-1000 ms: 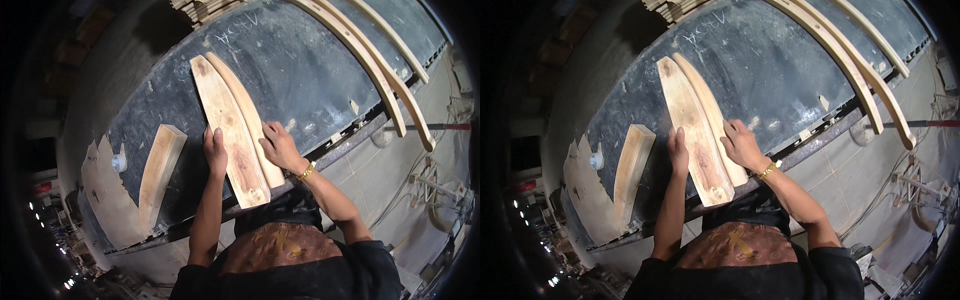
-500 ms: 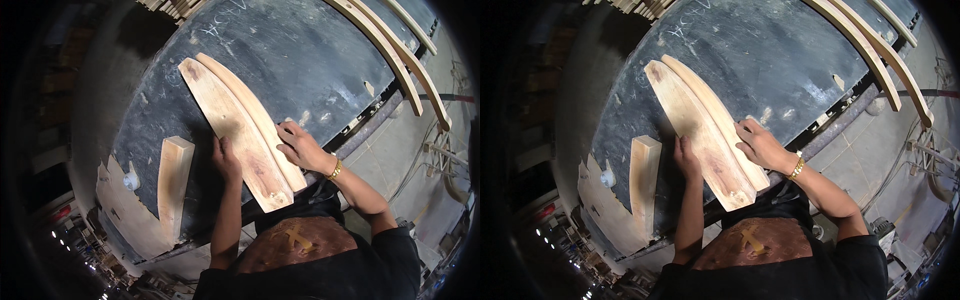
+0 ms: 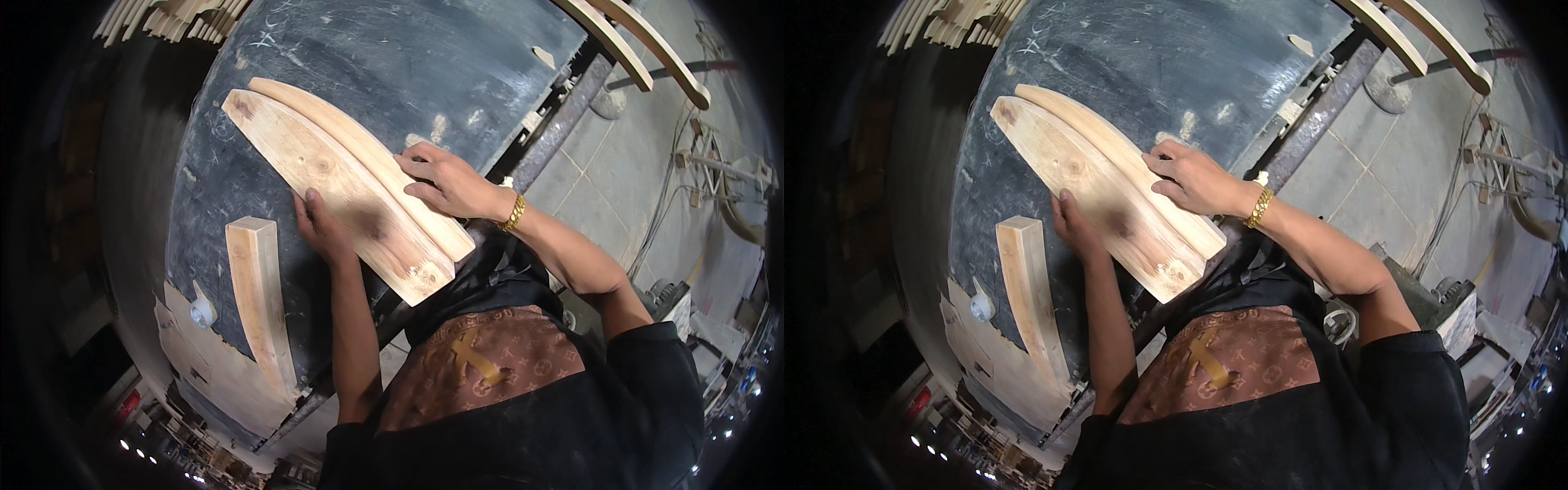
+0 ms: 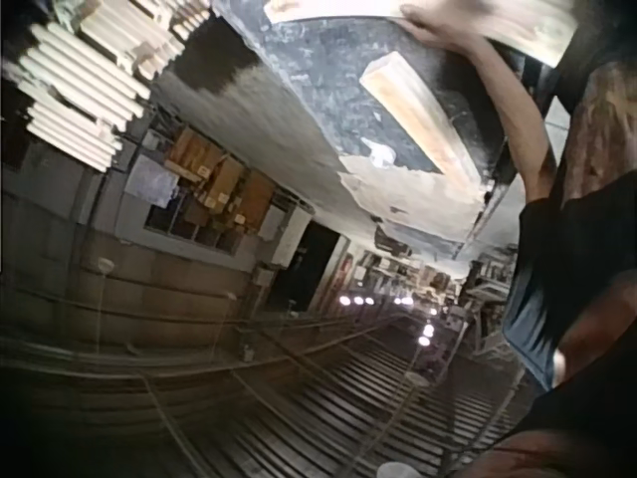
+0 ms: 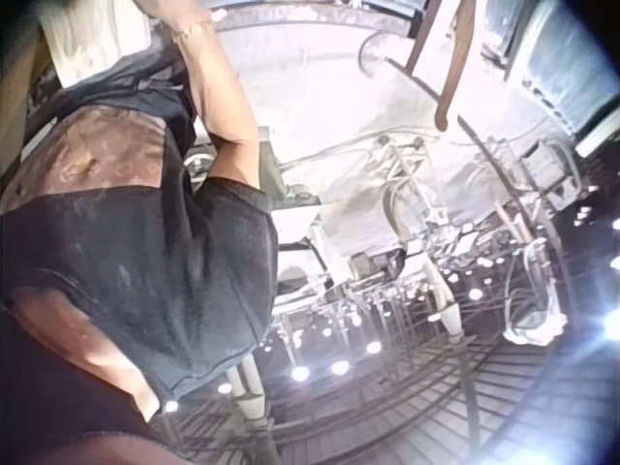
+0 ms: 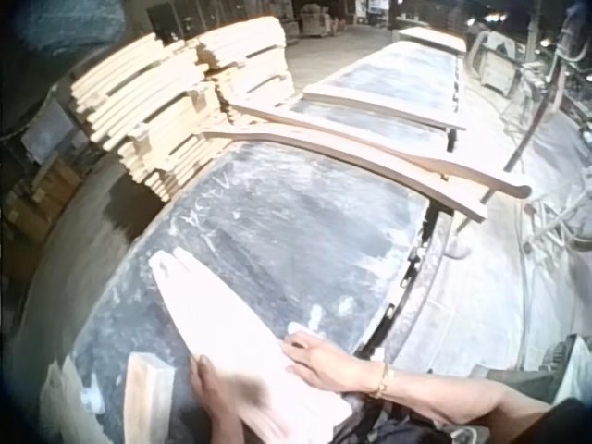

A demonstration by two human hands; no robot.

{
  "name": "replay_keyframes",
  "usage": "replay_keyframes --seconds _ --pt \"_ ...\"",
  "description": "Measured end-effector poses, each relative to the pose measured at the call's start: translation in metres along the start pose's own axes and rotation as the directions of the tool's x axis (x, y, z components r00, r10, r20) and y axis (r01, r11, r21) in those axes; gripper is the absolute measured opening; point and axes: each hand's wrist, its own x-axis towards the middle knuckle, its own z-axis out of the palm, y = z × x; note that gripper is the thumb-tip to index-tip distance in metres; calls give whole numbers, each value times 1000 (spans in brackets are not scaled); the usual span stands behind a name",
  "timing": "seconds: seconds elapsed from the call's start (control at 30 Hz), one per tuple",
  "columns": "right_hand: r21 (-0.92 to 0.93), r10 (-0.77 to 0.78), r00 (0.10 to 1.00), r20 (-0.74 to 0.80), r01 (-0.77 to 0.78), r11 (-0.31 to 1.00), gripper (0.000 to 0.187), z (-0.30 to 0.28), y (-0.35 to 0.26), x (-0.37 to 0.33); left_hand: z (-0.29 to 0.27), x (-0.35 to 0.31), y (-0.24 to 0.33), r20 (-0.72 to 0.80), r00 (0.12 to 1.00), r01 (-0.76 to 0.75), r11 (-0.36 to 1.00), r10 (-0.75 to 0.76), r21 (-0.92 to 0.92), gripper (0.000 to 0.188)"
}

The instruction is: The person repeatedly rubs the edges of curved wooden pieces against a large sanding surface to smooth them. They handle the pieces one at a time, turning them over and inspecting the edges before placing them back on the workbench.

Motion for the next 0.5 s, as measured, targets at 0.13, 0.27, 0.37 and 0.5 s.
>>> replay_keyframes --seconds 0.13,0.27,0.37,0.5 --pt "-25 14 999 -44 -16 1000 38 5 -2 -6 2 -2 5 74 996 -46 998 48 -39 53" --pt "-37 61 998 -29 -62 997 41 5 -2 -8 3 -2 2 101 993 -44 991 57 -128 51" --pt "-29 21 999 -48 -23 999 44 2 -2 -12 0 3 -4 159 980 -93 982 119 -163 50" --pt "58 83 994 72 -87 994 50 -20 -14 -30 -6 -7 4 231 972 9 968 50 -249 53"
